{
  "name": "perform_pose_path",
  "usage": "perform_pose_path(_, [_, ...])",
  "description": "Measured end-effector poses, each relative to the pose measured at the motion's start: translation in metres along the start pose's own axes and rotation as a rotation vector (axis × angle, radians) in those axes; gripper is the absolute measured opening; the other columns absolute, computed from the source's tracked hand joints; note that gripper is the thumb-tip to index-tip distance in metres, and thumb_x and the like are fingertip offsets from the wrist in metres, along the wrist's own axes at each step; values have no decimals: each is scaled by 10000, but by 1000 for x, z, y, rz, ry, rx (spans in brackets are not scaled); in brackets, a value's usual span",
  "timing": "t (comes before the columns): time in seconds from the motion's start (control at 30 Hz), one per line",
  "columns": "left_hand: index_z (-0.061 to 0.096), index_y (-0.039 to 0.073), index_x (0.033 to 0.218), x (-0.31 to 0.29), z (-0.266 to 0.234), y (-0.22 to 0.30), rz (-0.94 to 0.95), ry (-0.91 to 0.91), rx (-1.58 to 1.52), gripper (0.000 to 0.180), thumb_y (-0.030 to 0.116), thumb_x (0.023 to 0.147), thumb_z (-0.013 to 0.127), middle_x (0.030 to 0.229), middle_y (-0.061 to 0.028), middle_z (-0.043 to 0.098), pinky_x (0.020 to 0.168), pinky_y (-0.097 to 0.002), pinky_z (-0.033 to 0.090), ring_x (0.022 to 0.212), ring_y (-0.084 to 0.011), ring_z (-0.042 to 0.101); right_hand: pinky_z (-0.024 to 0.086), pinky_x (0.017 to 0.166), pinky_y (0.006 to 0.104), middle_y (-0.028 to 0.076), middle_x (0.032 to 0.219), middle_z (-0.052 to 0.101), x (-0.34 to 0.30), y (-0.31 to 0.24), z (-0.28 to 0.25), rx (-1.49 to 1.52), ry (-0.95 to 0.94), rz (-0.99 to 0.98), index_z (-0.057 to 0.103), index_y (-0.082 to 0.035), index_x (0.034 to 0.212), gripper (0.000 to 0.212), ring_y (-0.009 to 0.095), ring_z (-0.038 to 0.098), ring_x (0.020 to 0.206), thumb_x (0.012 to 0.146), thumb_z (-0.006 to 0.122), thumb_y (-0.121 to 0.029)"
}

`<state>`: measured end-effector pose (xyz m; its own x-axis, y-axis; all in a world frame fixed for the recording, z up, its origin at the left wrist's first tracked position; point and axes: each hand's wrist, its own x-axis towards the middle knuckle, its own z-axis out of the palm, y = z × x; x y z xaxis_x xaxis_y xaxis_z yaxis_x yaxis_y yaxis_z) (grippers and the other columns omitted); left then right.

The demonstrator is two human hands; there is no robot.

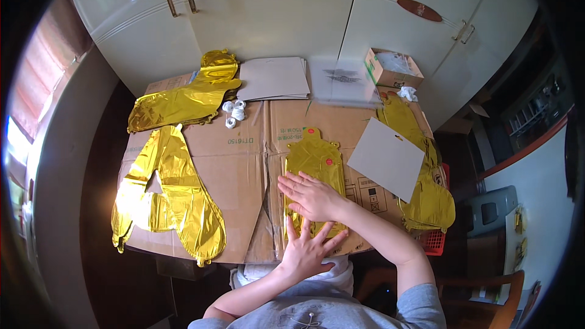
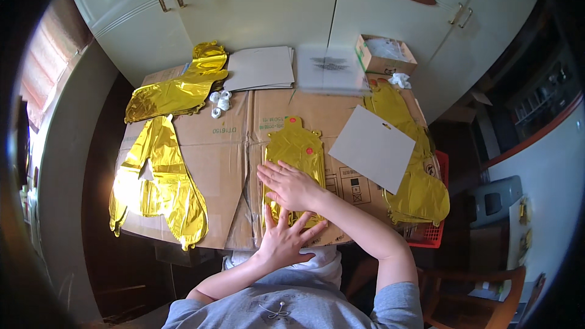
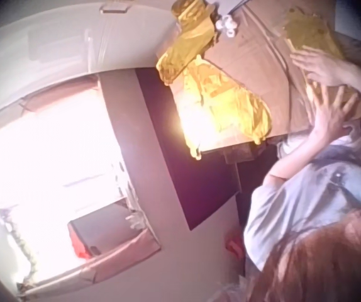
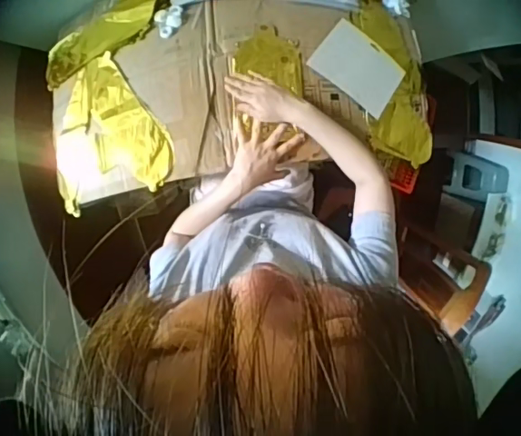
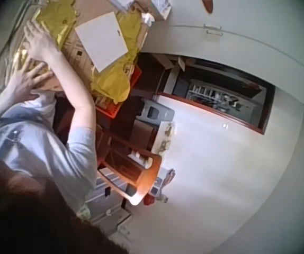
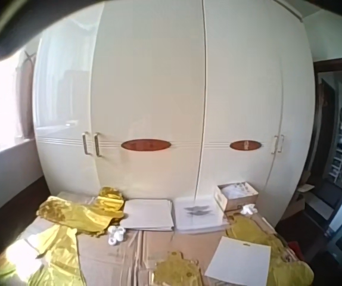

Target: Folding gold-colored metallic sheets and inserting them into cardboard sleeves for packaging.

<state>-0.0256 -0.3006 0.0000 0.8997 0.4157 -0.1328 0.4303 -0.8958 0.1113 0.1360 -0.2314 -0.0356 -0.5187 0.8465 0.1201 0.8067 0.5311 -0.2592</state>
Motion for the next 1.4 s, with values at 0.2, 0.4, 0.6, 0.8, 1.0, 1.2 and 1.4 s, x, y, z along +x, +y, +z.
perform_pose_path(0.2, [236,459,1512,0,5,-1,-3,8,-13,928,690,715,651,1586,-7,266,980,-822,185,1391,-504,235,211,1201,436,141,1549,336,10,7,0,-22,31,80,309,5,1486,679,266,291,1450,977,491,-405])
perform_pose_path(0.4, [248,470,1505,1,9,0,-2,24,11,924,729,704,629,1588,-10,263,986,-835,124,1417,-537,133,238,1187,462,129,1522,385,17,19,1,-37,116,55,354,-23,1471,650,269,339,1426,957,546,-370])
perform_pose_path(0.6, [272,461,1500,-1,13,0,-5,63,0,908,741,709,618,1571,-17,297,993,-832,104,1418,-526,164,258,1167,498,132,1451,471,1,5,-28,37,282,47,465,-43,1401,545,292,431,1360,936,592,-297])
perform_pose_path(0.8, [411,318,1460,-6,13,-2,22,188,-112,817,696,764,611,1515,-75,376,1031,-789,133,1413,-482,239,322,1128,503,146,1406,512,-60,-28,-38,135,301,169,539,-33,1331,465,295,493,1303,901,626,-185])
perform_pose_path(1.0, [583,93,1281,-47,-1,-18,-52,421,-210,581,389,802,725,1392,-105,514,1095,-539,319,1310,-317,453,338,1119,487,105,1345,567,-110,-54,-30,11,320,220,604,-64,1269,404,262,507,1286,884,648,-178])
perform_pose_path(1.2, [638,56,1179,-62,6,-72,-118,468,-192,393,178,807,670,1284,-75,599,1018,-450,390,1218,-267,523,365,1103,459,78,1258,633,-122,-72,-18,-83,316,190,684,-78,1147,303,242,546,1242,868,666,-193])
perform_pose_path(1.4, [627,78,1228,-45,-16,-103,56,322,-46,423,159,812,630,1339,-32,575,1051,-447,376,1271,-227,492,370,1103,414,92,1254,633,-95,-94,-16,-131,336,42,686,-50,1131,308,246,543,1246,882,643,-226])
